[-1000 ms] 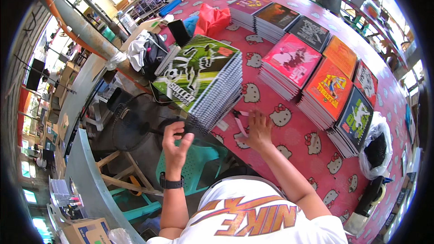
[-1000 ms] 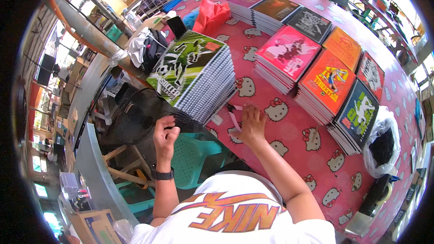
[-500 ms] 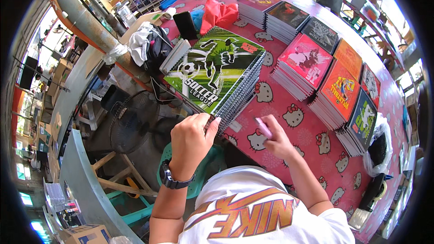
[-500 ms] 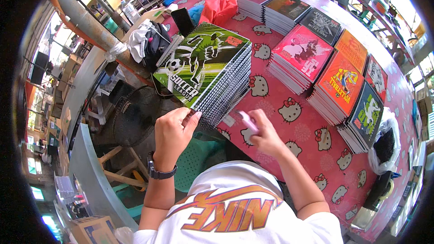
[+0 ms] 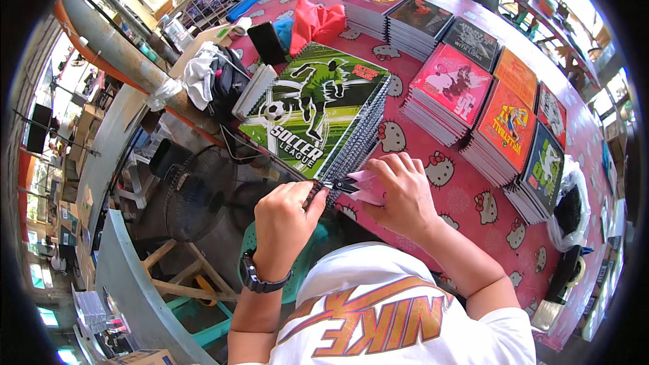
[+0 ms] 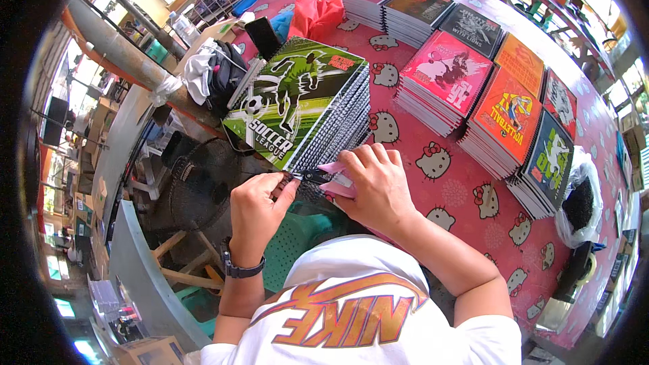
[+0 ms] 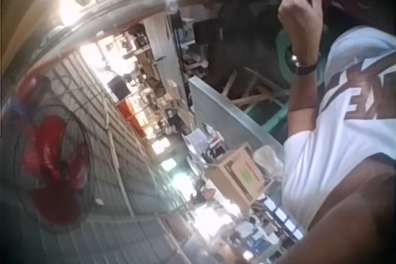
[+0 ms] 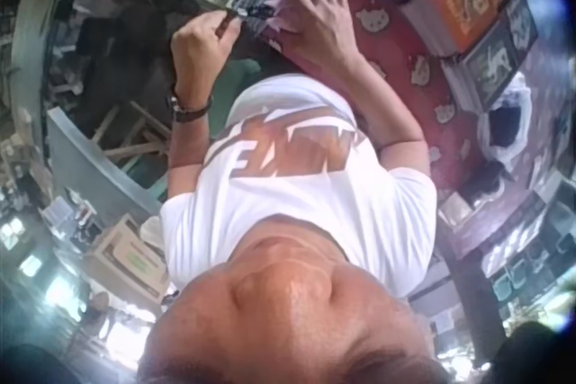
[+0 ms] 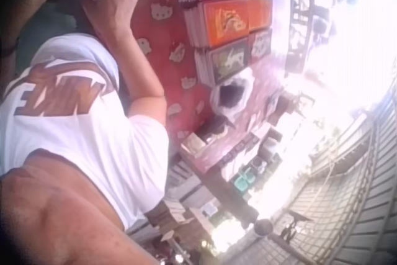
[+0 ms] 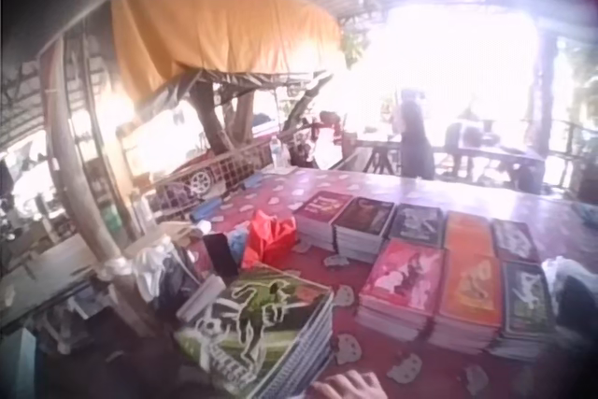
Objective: The person organizes and stacks various sports-themed notebooks on a table, using a small pink tool to adjust the spiral bindings and moving items between stacks.
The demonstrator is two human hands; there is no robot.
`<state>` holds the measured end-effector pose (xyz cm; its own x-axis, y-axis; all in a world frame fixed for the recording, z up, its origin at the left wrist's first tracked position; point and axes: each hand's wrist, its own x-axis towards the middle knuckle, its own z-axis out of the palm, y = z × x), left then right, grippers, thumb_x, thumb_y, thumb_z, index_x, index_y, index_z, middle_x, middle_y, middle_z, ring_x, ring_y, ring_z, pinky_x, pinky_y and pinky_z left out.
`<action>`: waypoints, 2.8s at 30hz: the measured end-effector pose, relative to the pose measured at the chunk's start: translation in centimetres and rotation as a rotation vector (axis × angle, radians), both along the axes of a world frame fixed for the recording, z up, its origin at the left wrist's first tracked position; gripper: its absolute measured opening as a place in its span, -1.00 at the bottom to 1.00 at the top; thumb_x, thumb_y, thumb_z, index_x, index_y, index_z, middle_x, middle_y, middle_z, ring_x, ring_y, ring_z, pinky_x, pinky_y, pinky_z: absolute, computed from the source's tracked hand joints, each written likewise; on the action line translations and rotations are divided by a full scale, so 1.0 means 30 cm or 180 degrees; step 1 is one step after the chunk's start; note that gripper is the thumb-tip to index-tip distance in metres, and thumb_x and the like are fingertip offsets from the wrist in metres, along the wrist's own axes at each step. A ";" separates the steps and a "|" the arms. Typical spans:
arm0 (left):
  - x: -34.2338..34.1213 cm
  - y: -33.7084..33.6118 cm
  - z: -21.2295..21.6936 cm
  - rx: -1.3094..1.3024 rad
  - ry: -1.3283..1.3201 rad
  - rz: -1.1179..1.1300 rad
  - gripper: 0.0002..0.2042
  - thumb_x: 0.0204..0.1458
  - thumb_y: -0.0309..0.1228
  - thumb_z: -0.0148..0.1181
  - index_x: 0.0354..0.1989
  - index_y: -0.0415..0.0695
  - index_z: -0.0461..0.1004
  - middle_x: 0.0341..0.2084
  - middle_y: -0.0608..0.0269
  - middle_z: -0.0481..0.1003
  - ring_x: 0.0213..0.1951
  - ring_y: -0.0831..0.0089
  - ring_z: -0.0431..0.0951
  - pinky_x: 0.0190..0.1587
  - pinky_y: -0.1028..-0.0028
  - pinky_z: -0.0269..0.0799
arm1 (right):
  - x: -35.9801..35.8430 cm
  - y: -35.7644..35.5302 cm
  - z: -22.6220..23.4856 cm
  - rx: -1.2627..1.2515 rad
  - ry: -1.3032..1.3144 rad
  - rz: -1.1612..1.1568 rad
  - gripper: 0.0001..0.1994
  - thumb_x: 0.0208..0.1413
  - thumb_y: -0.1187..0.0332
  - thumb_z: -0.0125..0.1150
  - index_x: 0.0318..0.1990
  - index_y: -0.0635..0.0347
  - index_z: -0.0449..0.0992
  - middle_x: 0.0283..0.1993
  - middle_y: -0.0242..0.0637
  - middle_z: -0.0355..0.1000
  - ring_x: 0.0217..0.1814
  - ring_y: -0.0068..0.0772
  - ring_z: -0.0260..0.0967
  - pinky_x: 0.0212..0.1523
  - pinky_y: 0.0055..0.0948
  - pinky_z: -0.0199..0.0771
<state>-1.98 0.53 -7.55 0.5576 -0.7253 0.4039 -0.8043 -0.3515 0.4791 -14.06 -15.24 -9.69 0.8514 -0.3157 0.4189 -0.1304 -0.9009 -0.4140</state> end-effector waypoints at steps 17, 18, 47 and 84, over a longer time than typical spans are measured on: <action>-0.095 0.031 -0.009 -0.0960 0.1822 0.0015 -0.77 -0.08 -0.40 0.29 -0.27 -0.26 0.51 -0.54 0.37 0.44 -0.54 0.73 0.34 -0.53 0.71 0.22 | -0.027 0.069 0.009 0.0481 -0.0369 0.0042 -0.52 -0.32 0.24 0.37 -0.15 0.08 0.37 -0.26 -0.31 0.31 -0.14 -0.24 0.22 -0.12 -0.24 0.11; -0.094 0.034 -0.015 -0.0947 0.1810 0.0024 -0.77 -0.08 -0.40 0.29 -0.27 -0.26 0.51 -0.54 0.37 0.44 -0.54 0.73 0.34 -0.53 0.71 0.22 | -0.027 0.073 0.016 0.0325 -0.0409 -0.0009 -0.50 -0.31 0.23 0.37 -0.13 0.08 0.36 -0.24 -0.31 0.30 -0.13 -0.23 0.21 -0.11 -0.23 0.11; -0.084 0.045 0.005 -0.0811 0.1928 0.0415 -0.85 -0.09 -0.52 0.24 -0.33 -0.28 0.50 -0.56 0.34 0.46 -0.58 0.70 0.40 -0.53 0.71 0.30 | -0.045 0.150 -0.187 0.8879 0.0872 0.3814 -0.60 0.12 0.17 -0.04 0.02 0.25 0.24 -0.14 -0.07 0.32 -0.07 -0.14 0.33 -0.07 -0.18 0.34; -0.069 -0.001 -0.030 -0.0638 0.0642 0.0597 -0.79 -0.22 -0.62 0.27 -0.33 -0.27 0.52 -0.54 0.16 0.50 -0.57 0.50 0.49 -0.53 0.57 0.40 | -0.014 0.084 -0.042 0.7720 0.1397 0.2174 -0.73 0.16 0.20 -0.04 -0.14 0.23 0.33 -0.34 -0.21 0.40 -0.33 -0.36 0.42 -0.24 -0.39 0.42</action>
<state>-4.06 0.50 -8.45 0.7570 -0.5199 0.3959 -0.6165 -0.3672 0.6965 -14.47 -12.71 -10.93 0.8805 0.4420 -0.1715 -0.4741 0.8265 -0.3036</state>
